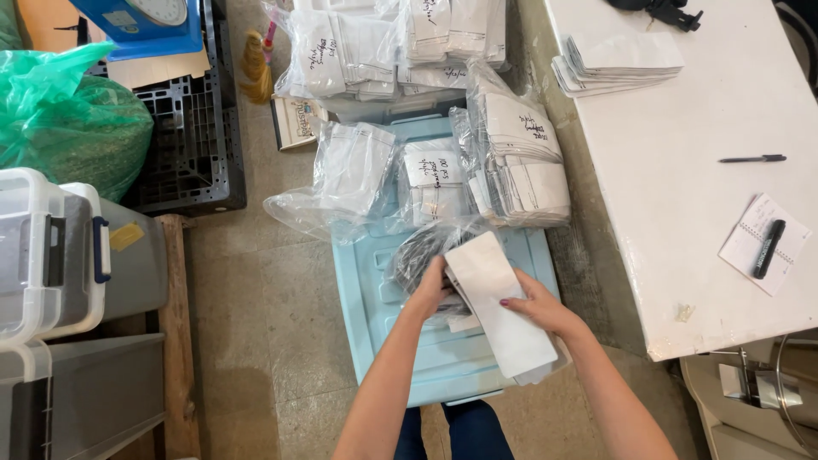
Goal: Counting and sorting white paper bags into stacks and plastic sleeves
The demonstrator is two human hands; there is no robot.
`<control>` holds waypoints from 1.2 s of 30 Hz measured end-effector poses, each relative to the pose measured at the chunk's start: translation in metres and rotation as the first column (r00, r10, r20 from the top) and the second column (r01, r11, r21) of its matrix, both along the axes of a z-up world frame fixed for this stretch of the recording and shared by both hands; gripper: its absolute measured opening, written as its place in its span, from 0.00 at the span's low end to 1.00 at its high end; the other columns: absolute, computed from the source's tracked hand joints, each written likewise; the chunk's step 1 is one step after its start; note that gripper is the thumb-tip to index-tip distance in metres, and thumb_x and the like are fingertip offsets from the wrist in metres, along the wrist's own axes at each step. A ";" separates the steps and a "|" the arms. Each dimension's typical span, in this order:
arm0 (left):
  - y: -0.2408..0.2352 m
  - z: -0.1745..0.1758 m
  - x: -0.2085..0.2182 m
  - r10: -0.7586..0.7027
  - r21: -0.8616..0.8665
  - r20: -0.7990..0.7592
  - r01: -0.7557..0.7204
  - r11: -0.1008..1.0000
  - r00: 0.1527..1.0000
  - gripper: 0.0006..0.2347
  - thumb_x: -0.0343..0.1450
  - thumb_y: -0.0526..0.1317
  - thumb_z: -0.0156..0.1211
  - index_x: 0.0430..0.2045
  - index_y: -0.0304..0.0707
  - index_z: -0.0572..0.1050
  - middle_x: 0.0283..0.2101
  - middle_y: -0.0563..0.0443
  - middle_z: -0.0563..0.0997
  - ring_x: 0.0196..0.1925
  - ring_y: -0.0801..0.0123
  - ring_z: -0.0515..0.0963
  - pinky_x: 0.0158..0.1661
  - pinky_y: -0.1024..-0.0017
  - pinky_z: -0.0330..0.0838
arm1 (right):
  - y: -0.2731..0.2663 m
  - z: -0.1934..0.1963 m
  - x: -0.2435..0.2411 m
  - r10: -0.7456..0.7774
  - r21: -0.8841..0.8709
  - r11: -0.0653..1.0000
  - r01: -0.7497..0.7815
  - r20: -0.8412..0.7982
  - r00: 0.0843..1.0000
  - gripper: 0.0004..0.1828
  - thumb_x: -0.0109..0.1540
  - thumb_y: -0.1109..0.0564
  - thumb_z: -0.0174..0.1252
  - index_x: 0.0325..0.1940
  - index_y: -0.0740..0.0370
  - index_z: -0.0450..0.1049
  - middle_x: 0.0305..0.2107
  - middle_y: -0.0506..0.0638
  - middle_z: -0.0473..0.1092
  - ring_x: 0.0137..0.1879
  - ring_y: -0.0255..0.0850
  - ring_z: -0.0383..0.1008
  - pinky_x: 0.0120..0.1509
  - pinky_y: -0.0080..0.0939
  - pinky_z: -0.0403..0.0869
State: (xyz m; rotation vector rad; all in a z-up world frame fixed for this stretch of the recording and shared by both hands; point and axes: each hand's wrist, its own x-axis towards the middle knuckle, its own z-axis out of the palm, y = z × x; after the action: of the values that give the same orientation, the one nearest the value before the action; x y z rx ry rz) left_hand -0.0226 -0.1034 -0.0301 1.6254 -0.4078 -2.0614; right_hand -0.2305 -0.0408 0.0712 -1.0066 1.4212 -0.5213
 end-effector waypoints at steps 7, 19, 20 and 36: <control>0.002 0.060 0.030 -0.061 -0.108 -0.288 0.031 0.994 0.956 0.49 0.67 0.75 0.50 0.75 0.35 0.51 0.75 0.31 0.56 0.75 0.38 0.58 0.70 0.51 0.59 | -0.023 -0.054 -0.016 0.182 -0.021 0.983 -0.185 -0.098 0.979 0.28 0.55 0.65 0.63 0.61 0.56 0.74 0.53 0.53 0.77 0.59 0.47 0.73 0.66 0.53 0.69; 0.001 -0.054 0.001 -0.088 -0.166 0.075 0.099 0.981 0.993 0.40 0.66 0.55 0.76 0.69 0.35 0.63 0.70 0.31 0.63 0.72 0.40 0.63 0.63 0.50 0.68 | -0.045 -0.035 -0.012 0.448 0.046 0.892 -0.449 -0.218 0.867 0.34 0.54 0.56 0.63 0.66 0.59 0.69 0.56 0.66 0.73 0.63 0.62 0.72 0.68 0.60 0.68; -0.001 -0.066 0.000 -0.108 -0.202 0.146 0.137 0.970 0.983 0.37 0.67 0.55 0.75 0.68 0.38 0.67 0.69 0.34 0.65 0.72 0.45 0.64 0.64 0.53 0.67 | -0.045 -0.033 -0.011 0.469 0.056 0.881 -0.470 -0.240 0.850 0.35 0.54 0.55 0.61 0.66 0.59 0.68 0.57 0.68 0.73 0.64 0.63 0.71 0.69 0.61 0.69; 0.020 -0.029 -0.011 0.227 0.073 0.032 -0.229 0.971 0.973 0.28 0.72 0.52 0.47 0.65 0.34 0.70 0.70 0.37 0.68 0.72 0.50 0.65 0.69 0.56 0.60 | -0.023 -0.022 0.087 0.653 0.168 0.633 -0.755 -0.640 0.405 0.36 0.54 0.62 0.53 0.68 0.73 0.57 0.34 0.67 0.76 0.43 0.66 0.80 0.44 0.67 0.78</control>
State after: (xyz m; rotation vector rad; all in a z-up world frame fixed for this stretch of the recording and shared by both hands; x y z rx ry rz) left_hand -0.0337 -0.0834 -0.0589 1.6578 -0.1431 -1.9079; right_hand -0.1432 -0.0637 0.0497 -1.9268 1.3551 0.4519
